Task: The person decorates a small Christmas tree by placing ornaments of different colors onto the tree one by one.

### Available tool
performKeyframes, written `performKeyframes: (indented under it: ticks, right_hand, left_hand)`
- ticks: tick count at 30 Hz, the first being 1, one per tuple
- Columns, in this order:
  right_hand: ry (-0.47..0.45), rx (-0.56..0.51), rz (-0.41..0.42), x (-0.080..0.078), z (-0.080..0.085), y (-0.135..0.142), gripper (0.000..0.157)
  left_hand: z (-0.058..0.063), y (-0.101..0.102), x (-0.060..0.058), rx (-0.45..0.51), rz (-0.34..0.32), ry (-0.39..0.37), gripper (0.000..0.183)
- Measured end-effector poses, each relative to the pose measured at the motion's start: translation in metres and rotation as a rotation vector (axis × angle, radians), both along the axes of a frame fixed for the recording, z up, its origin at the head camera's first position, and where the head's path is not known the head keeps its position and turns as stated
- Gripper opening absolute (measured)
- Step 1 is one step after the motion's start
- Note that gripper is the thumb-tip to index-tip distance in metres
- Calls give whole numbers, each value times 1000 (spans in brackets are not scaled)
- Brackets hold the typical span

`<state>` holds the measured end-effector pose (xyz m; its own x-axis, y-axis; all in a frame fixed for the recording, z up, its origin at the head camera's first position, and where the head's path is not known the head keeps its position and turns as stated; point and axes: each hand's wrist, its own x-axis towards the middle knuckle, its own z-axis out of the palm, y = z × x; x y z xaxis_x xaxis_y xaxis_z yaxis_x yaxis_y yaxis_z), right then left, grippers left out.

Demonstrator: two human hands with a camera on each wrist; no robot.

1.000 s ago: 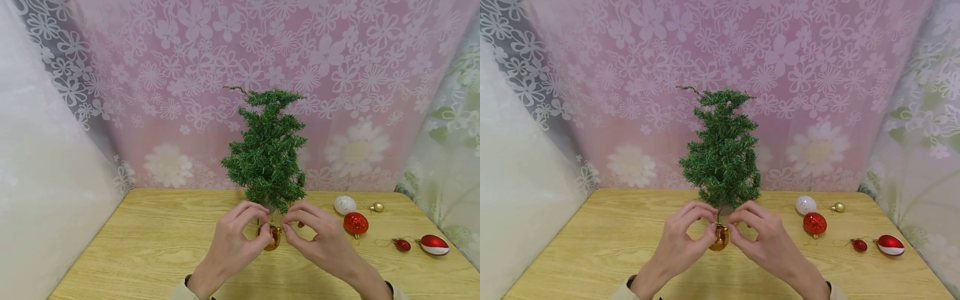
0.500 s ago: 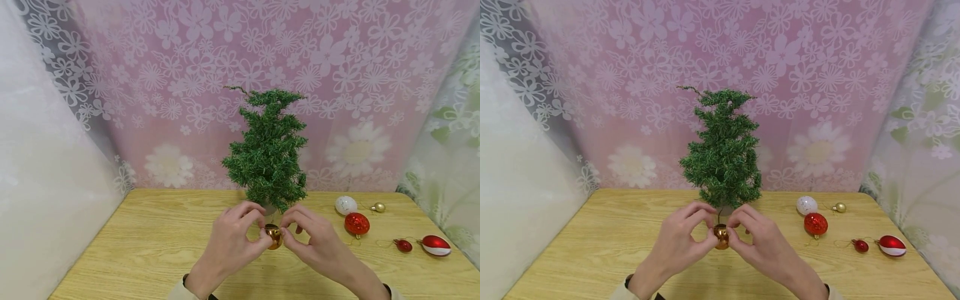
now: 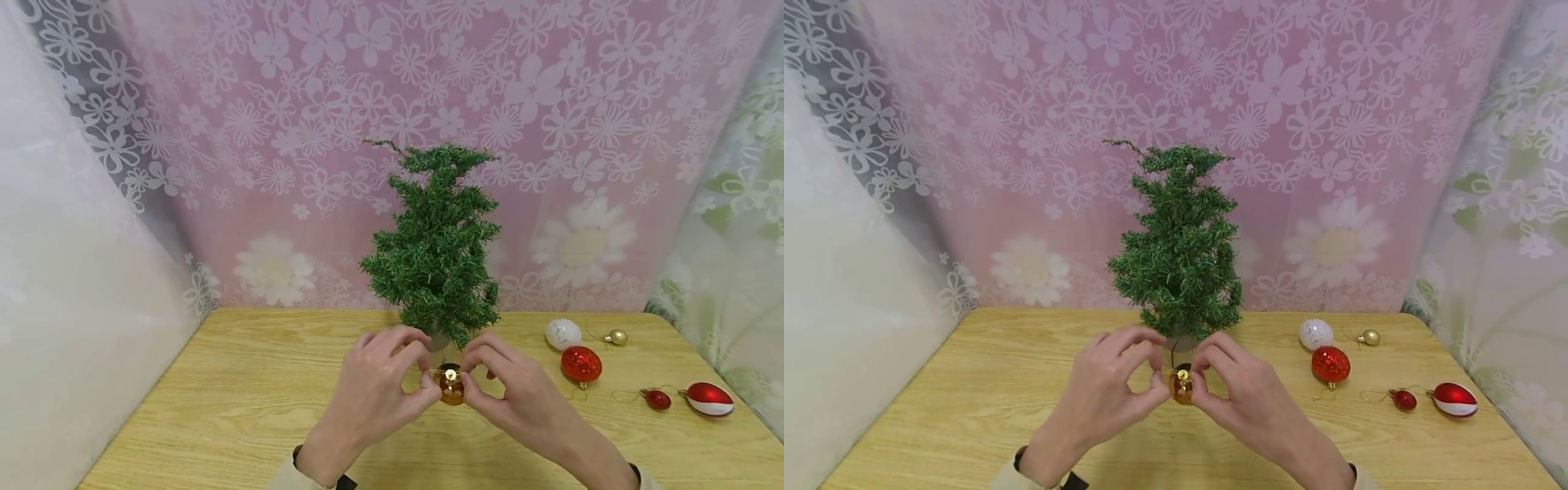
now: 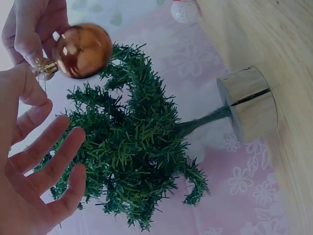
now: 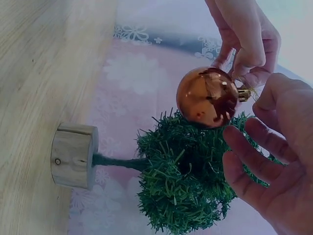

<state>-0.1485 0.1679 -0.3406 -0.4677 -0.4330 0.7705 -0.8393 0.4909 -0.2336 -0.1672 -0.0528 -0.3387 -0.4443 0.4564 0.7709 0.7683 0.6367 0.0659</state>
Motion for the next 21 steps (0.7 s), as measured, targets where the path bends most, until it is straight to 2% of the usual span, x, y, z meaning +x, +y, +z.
performKeyframes:
  ticks: [3,7,12,19,21]
  right_hand:
    - [28,-5,-10,-1,2,2,5]
    - [-1,-7,-33,-1,6,5,30]
    - [-19,-17,-37,-1,13,7,27]
    - [39,-56,-21,-7,23,2,5]
    - [42,-67,-30,-9,26,0,12]
  left_hand:
    - [1,0,-1,18,-20,-4,14]
    - [4,2,-6,77,-61,17,12]
    - [11,3,-12,115,-105,31,11]
    - [20,0,-17,172,-147,-75,9]
    - [22,0,-16,195,-146,-118,9]
